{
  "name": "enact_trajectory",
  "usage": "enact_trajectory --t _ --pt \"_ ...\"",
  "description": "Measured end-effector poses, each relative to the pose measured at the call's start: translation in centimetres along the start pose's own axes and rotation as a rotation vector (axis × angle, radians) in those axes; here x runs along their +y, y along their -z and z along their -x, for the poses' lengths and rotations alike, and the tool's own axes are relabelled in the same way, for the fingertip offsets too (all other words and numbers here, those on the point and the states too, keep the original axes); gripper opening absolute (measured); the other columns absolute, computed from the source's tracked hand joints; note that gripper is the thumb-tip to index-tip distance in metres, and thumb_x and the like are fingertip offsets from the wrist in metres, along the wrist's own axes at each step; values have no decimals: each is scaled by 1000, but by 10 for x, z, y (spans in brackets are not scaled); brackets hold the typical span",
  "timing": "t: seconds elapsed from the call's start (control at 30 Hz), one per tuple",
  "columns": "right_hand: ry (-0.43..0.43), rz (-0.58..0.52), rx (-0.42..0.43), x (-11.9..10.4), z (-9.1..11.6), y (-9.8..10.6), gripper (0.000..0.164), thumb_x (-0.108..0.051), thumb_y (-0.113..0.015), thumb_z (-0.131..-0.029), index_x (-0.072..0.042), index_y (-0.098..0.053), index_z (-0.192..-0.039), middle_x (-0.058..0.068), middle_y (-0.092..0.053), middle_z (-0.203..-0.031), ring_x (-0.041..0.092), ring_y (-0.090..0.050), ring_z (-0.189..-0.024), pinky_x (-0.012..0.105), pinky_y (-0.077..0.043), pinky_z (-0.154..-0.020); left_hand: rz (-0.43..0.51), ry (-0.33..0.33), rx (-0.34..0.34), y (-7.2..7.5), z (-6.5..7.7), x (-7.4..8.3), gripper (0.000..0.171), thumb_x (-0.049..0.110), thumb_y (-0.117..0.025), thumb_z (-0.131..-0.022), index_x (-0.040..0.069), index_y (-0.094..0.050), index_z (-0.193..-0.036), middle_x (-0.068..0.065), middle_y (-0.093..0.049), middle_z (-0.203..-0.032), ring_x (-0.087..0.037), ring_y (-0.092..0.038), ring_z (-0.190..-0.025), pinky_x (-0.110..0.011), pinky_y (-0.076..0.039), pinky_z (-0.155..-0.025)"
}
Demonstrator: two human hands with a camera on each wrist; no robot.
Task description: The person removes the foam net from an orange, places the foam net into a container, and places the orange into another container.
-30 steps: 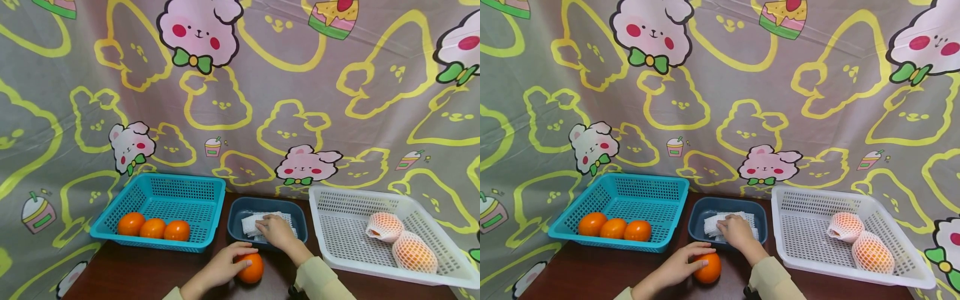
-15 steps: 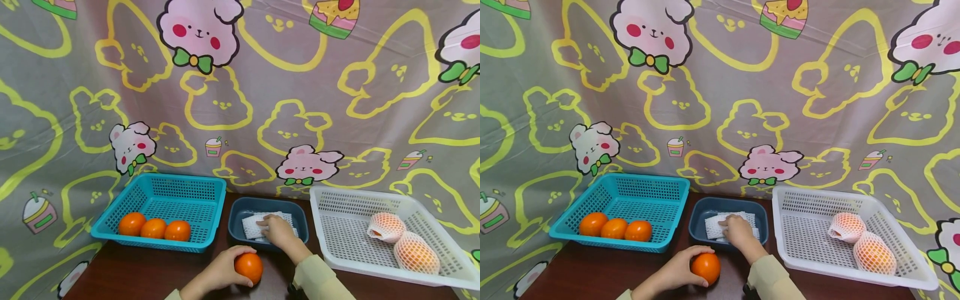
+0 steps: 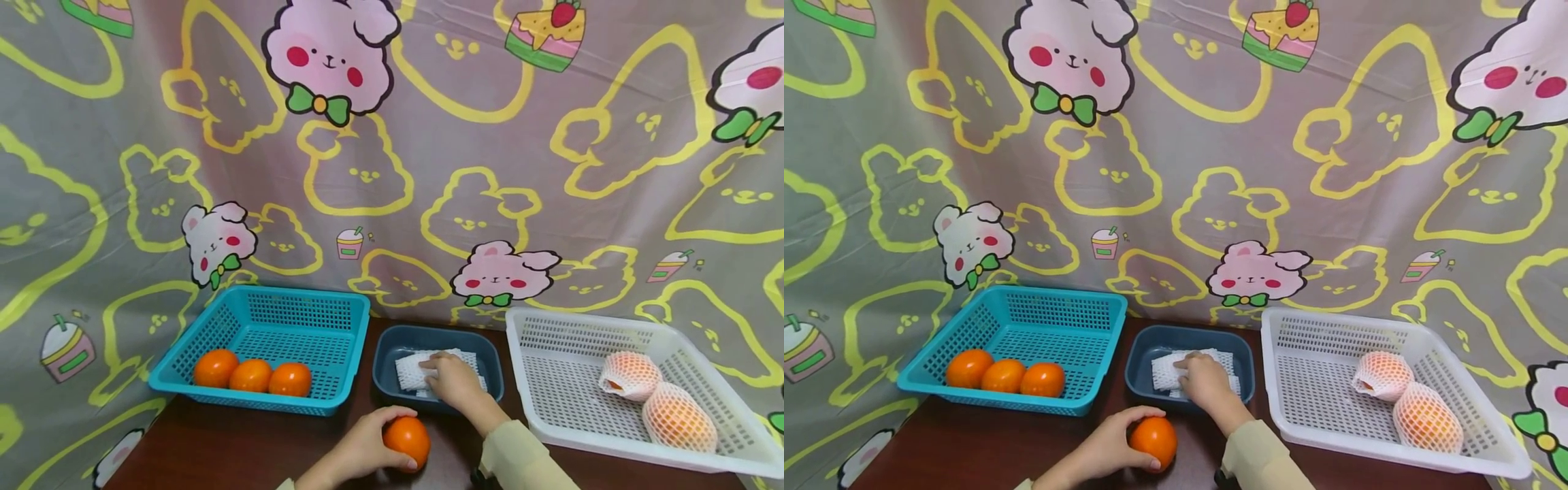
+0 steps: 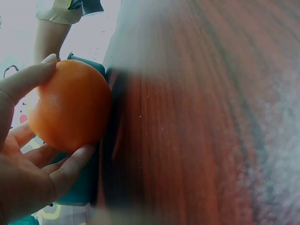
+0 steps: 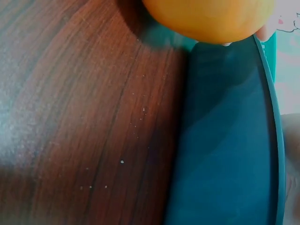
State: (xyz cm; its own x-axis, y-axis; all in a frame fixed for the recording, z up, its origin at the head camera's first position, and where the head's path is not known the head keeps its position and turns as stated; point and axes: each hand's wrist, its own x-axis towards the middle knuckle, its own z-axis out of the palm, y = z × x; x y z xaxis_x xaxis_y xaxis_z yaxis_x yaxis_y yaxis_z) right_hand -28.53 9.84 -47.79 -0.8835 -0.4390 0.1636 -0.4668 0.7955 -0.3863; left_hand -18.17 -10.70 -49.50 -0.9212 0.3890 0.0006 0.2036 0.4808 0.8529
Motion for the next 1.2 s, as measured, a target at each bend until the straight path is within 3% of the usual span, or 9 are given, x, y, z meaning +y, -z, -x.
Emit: enact_trajectory --t 0.33,0.8,1.2 --pt "-7 -27 23 0 3 9 21 -10 -73 -93 -6 -79 -113 16 -71 -118 35 -66 -111 56 -53 -93 3 7 48 4 3 7 60 29 -93 -75 18 -68 -129 -1 -66 -125 -17 -60 -101 -39 -53 -87" --pt "-5 -71 116 2 5 12 21 -12 -71 -96 -8 -78 -116 13 -71 -118 34 -66 -111 54 -53 -93 10 -9 23 12 8 24 60 29 -91 -78 16 -67 -132 -1 -65 -127 -15 -61 -99 -38 -54 -85" --pt "6 -109 152 1 4 18 23 -12 -72 -96 -9 -77 -118 11 -70 -120 34 -65 -113 59 -49 -98 -59 -102 40 22 13 48 63 40 -87 -83 16 -64 -136 0 -64 -133 -12 -62 -102 -33 -54 -85"
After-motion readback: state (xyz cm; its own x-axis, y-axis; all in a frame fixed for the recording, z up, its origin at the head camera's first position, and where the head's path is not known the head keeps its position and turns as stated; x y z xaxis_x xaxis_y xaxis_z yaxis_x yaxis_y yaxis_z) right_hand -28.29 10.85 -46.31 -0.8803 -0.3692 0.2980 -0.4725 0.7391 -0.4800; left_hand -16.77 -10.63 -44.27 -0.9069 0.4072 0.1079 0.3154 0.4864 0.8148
